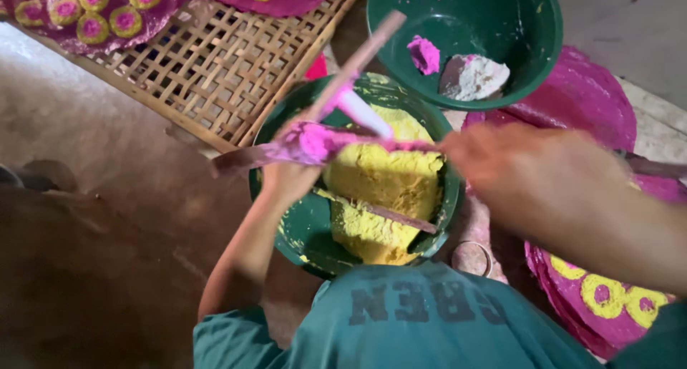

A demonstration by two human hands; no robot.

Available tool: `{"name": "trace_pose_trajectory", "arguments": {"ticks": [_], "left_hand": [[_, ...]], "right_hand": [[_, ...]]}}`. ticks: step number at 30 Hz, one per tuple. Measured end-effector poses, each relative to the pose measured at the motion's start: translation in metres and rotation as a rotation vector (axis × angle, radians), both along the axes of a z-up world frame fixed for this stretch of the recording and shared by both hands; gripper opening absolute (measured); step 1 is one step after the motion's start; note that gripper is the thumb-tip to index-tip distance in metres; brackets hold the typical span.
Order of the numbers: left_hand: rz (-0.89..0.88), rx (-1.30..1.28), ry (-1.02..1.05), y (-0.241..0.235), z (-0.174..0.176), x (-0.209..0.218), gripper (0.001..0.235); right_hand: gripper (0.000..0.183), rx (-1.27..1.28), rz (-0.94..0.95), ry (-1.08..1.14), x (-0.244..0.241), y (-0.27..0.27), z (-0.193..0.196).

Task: The person scoops yellow dough into a handheld press and extrudes circular shapes onto a pink glittery mat. They then use a smaller press to add pink centers to the yellow circles, repeating the cycle and arranging the finished pieces on the mat.

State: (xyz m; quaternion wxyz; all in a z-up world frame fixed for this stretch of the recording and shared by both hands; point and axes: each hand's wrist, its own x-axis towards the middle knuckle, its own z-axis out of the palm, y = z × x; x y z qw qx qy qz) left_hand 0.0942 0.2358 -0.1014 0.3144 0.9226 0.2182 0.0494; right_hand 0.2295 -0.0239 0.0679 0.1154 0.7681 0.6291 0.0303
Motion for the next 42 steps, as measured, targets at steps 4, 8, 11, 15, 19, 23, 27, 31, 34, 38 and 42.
{"name": "trace_pose_trajectory", "arguments": {"ticks": [4,8,11,15,19,23,27,31,34,38,42], "left_hand": [[-0.03,0.177,-0.681,0.005,-0.003,0.004,0.04],[-0.059,0.374,-0.615,0.02,-0.009,0.019,0.042],[0.107,0.419,-0.645,0.033,-0.014,0.016,0.056],[0.1,0.733,-0.521,0.032,-0.023,0.018,0.045],[0.222,0.771,-0.346,0.03,-0.018,0.038,0.061],[0.39,0.286,-0.147,0.033,-0.013,0.038,0.055],[0.222,-0.104,-0.509,0.038,-0.02,0.027,0.043],[0.168,-0.085,-0.871,0.049,-0.043,0.018,0.054],[0.231,-0.06,-0.869,0.064,-0.055,0.008,0.063],[0.297,-0.178,-0.867,0.065,-0.07,0.005,0.063],[0.243,-0.214,-0.927,0.058,-0.075,0.008,0.064]], "right_hand": [[0.059,0.446,0.041,0.408,0.01,0.016,-0.036],[0.068,0.554,-0.105,0.876,-0.019,0.043,-0.127],[0.058,0.578,-0.059,1.001,-0.012,0.036,-0.147],[0.047,0.606,-0.226,1.092,0.008,0.041,-0.133],[0.05,0.137,-0.697,0.991,-0.012,0.062,-0.139],[0.046,0.681,-0.024,1.101,-0.022,0.045,-0.16],[0.045,0.542,-0.314,1.074,0.001,0.037,-0.162],[0.048,0.481,-0.299,0.914,0.017,0.03,-0.149],[0.049,0.628,0.038,0.602,0.043,0.011,-0.142],[0.042,0.251,-0.262,0.213,0.074,0.004,-0.17],[0.043,0.176,-0.226,0.124,0.083,0.018,-0.192]]}}
